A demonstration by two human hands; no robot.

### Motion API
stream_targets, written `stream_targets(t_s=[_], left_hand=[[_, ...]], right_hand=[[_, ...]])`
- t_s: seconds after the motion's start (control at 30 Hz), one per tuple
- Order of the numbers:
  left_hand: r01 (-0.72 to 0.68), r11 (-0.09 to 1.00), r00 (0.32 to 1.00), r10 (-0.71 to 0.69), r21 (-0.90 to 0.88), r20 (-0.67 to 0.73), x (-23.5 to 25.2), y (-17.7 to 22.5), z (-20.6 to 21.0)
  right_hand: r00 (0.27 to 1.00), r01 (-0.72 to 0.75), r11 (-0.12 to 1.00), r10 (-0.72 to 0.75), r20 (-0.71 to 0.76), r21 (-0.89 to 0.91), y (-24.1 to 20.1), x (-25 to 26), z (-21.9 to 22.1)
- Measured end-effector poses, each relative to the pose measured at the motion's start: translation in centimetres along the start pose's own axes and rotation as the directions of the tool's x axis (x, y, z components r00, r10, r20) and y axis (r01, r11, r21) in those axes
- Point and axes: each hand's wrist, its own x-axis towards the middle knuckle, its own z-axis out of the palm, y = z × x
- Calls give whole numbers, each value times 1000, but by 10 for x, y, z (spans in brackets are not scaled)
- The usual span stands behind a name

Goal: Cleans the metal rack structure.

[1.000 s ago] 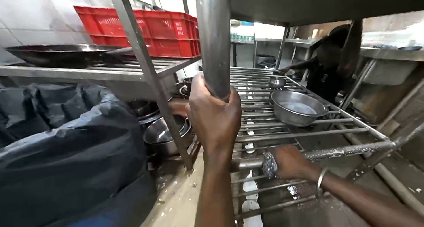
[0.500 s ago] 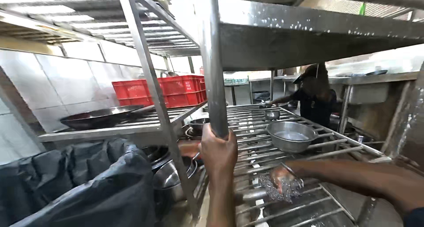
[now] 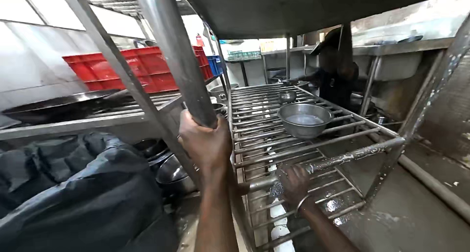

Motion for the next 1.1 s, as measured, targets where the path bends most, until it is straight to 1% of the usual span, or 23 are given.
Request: stream_targets(t_s=[0.07, 0.1, 0.2, 0.27, 0.33, 0.4, 0.43, 0.47, 0.5, 0.53, 0.57, 0.6, 0.63, 0.67, 0.7, 0.73, 0.77, 0.8, 0.83, 0.9, 0.93, 1.03, 1.1], left_hand=[[12, 1000, 1000, -12, -1, 10, -2, 3, -2], [17, 1000, 1000, -17, 2, 3, 2, 6, -4], [34, 999, 999, -34, 29, 5, 4, 8, -5], [49, 998, 999, -50, 26, 20, 4, 10, -4], [57, 998, 998, -58, 25, 39, 4, 14, -4], [46, 999, 998, -46, 15, 34, 4, 14, -2], [39, 999, 999, -39, 9, 36, 3, 13, -1], [36, 999, 998, -36, 8, 44, 2, 11, -2], [33, 999, 998, -34, 13, 55, 2, 10, -3], [36, 999, 997, -37, 17, 66, 1, 10, -4], [38, 999, 996, -40, 25, 75, 1, 11, -4], [38, 999, 996, -41, 35, 75, 0, 11, -5], [28, 999, 997, -30, 34, 67, 0, 11, -4], [21, 999, 998, -23, 26, 59, -1, 11, -4], [21, 1000, 998, -23, 20, 62, -1, 10, -4], [20, 1000, 998, -21, 14, 67, -1, 9, -4], [14, 1000, 998, -14, 8, 65, 0, 9, -2], [9, 1000, 998, -10, 5, 61, 0, 9, -1], [6, 1000, 999, -6, 3, 53, 0, 9, 0], [-16, 1000, 999, 15, 1, 33, 2, 10, 2], [-22, 1000, 999, 22, 4, 28, 3, 10, 2], [15, 999, 1000, -16, 28, 10, 3, 8, 1], [38, 999, 999, -38, 34, -13, 4, 6, 0]], right_hand=[[984, -118, 989, 128, -122, 84, -12, -19, 2], [974, -165, 978, 182, -138, 131, -17, -27, 0], [945, -265, 930, 303, -121, 257, -24, -55, -31], [919, -350, 897, 385, -87, 271, -15, -62, -62], [855, -462, 848, 503, -124, 259, 4, -54, -86], [751, -572, 741, 646, -140, 351, 23, -33, -99], [665, -617, 624, 739, -105, 480, 28, -21, -105], [536, -626, 439, 843, -53, 645, 29, -7, -109], [376, -567, 218, 926, 14, 794, 31, 5, -113], [251, -448, 38, 964, 85, 893, 33, 14, -117], [185, -301, -101, 969, 162, 948, 38, 18, -123], [193, -184, -220, 948, 254, 958, 43, 18, -128], [255, -112, -314, 908, 333, 943, 50, 15, -133], [352, -46, -410, 847, 399, 911, 60, 9, -134], [409, -5, -487, 796, 446, 874, 69, 5, -135], [404, 23, -532, 779, 479, 846, 74, 5, -136], [372, 34, -551, 781, 502, 833, 78, 7, -137], [304, 42, -556, 799, 519, 830, 80, 11, -139], [199, 30, -541, 828, 525, 841, 80, 19, -141], [91, -3, -550, 832, 548, 835, 85, 36, -141], [71, -34, -566, 821, 567, 823, 88, 44, -139], [71, -198, -607, 774, 629, 770, 106, 74, -136], [67, -340, -588, 764, 642, 734, 118, 103, -130]])
